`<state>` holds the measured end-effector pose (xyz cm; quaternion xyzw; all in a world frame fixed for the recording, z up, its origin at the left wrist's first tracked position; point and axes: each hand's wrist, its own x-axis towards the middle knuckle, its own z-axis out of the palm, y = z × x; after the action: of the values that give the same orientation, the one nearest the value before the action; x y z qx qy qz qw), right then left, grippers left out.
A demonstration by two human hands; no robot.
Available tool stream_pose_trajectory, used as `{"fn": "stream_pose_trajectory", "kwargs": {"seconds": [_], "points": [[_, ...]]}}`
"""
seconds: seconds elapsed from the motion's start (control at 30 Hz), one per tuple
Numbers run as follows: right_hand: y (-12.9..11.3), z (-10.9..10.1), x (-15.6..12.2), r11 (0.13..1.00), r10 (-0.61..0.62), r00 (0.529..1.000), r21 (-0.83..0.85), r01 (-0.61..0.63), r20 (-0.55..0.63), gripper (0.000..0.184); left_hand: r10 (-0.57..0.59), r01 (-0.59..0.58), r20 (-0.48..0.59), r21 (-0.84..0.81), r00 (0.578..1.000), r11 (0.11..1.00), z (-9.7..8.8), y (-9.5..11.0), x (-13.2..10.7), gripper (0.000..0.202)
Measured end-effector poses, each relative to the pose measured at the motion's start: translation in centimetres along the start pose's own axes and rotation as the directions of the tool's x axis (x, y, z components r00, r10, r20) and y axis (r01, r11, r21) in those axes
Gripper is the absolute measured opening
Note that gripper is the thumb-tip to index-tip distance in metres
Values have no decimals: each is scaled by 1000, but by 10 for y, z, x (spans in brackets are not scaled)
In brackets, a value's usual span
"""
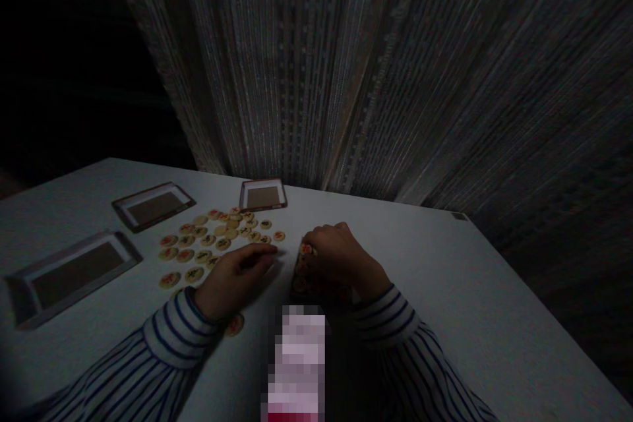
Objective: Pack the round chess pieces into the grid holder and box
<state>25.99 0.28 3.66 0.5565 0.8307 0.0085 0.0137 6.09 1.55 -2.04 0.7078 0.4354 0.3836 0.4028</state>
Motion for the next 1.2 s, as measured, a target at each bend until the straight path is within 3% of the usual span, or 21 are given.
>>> {"fn": "stream_pose_trajectory", "kwargs": {"seconds": [0.63,1.2], "points": [[-1,5,3,1000,12,997,-4,-12,77,24,-8,8,-1,-3,1000,1000,-4,3,0,28],[1,4,1,1000,-13,998,20,11,64,23,-4,4,-10,4,1000,1000,-5,9,0,28]]}}
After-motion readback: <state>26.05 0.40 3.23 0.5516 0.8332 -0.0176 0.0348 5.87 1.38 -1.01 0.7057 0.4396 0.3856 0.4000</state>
